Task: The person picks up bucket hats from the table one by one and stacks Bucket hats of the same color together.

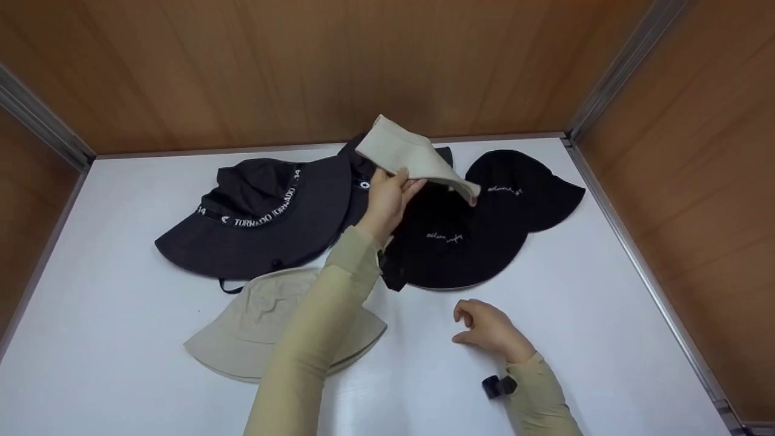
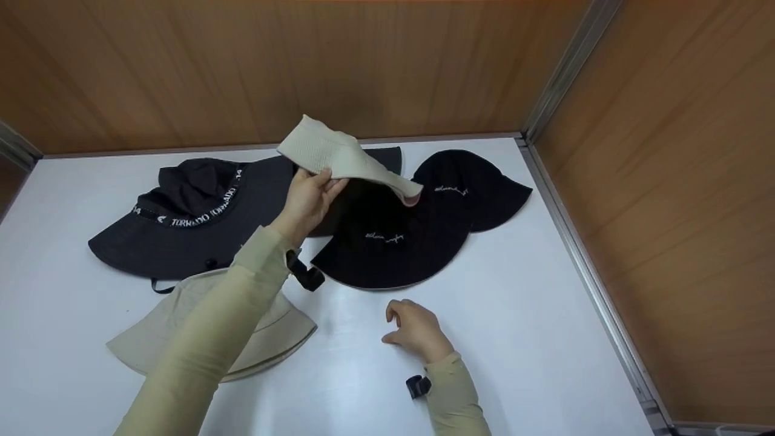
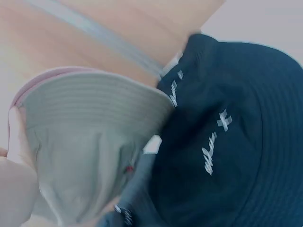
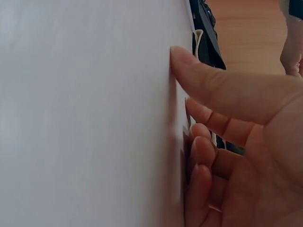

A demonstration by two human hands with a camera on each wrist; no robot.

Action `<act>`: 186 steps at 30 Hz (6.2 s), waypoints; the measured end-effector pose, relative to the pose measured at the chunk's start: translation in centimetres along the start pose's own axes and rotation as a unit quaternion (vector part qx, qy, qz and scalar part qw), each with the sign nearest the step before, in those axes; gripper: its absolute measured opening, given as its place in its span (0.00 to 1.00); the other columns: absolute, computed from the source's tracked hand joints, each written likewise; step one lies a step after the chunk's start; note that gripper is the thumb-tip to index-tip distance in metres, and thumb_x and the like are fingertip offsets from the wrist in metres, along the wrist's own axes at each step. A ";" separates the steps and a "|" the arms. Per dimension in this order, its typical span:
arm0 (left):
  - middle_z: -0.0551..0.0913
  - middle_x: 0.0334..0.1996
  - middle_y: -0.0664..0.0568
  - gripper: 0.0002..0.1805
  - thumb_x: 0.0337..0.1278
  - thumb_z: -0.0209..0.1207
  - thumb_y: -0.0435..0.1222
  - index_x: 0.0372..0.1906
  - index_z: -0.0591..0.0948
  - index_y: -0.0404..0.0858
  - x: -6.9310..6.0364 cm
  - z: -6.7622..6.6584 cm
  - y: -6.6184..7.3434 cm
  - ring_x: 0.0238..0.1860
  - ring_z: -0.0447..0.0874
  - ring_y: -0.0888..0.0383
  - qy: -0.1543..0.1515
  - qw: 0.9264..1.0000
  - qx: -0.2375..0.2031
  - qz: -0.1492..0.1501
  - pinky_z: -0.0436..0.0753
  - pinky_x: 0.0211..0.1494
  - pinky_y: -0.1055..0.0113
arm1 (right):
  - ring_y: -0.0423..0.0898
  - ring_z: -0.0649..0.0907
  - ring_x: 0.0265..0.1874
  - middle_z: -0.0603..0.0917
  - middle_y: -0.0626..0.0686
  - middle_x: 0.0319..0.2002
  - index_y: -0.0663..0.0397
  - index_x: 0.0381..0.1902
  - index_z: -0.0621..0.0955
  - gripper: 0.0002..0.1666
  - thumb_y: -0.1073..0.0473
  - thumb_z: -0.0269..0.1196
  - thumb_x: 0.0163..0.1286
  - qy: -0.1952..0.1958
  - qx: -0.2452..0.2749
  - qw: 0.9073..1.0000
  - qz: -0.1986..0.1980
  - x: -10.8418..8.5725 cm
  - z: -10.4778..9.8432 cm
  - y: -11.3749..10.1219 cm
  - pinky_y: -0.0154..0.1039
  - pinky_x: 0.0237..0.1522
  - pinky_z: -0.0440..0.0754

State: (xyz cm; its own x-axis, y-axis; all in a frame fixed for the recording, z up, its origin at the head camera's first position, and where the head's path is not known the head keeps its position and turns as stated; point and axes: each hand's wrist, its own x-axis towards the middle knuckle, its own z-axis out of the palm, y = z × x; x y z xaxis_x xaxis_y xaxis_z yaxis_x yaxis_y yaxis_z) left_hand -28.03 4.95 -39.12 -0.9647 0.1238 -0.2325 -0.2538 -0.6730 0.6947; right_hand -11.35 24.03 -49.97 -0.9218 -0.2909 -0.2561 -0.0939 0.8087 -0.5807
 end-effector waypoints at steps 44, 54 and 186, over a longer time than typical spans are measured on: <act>0.81 0.39 0.56 0.20 0.69 0.46 0.28 0.60 0.60 0.25 -17.5 -16.1 3.3 0.40 0.84 0.63 -0.105 0.967 0.215 -0.085 0.83 0.47 0.68 | 0.35 0.79 0.31 0.82 0.46 0.38 0.74 0.56 0.72 0.23 0.65 0.61 0.66 0.071 0.317 0.946 -0.010 1.0 -3.6 -1.2 0.29 0.34 0.78; 0.74 0.48 0.44 0.32 0.66 0.47 0.29 0.69 0.49 0.24 -17.3 -18.3 3.8 0.47 0.77 0.59 -0.030 0.939 0.320 -0.122 0.75 0.57 0.67 | 0.35 0.79 0.35 0.85 0.60 0.37 0.66 0.42 0.82 0.16 0.76 0.66 0.54 0.249 0.107 0.934 -0.233 -1.8 -5.8 -4.2 0.21 0.41 0.74; 0.81 0.36 0.42 0.08 0.64 0.54 0.29 0.40 0.78 0.25 -17.7 -16.6 -2.6 0.38 0.77 0.62 0.099 0.900 0.401 0.142 0.75 0.43 0.75 | 0.36 0.77 0.19 0.79 0.47 0.25 0.64 0.45 0.74 0.16 0.54 0.53 0.73 -0.021 0.440 0.891 0.112 0.3 2.2 -0.5 0.29 0.23 0.78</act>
State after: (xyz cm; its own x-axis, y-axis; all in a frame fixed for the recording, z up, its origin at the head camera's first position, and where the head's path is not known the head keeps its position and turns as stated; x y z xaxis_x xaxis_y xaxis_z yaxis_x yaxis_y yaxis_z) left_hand -9.16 -7.55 -48.11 -0.9872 -0.1564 -0.0301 -0.0454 0.0953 0.9944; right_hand -10.73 22.44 -51.48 -0.8639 -0.2060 -0.4596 0.4390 0.1396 -0.8876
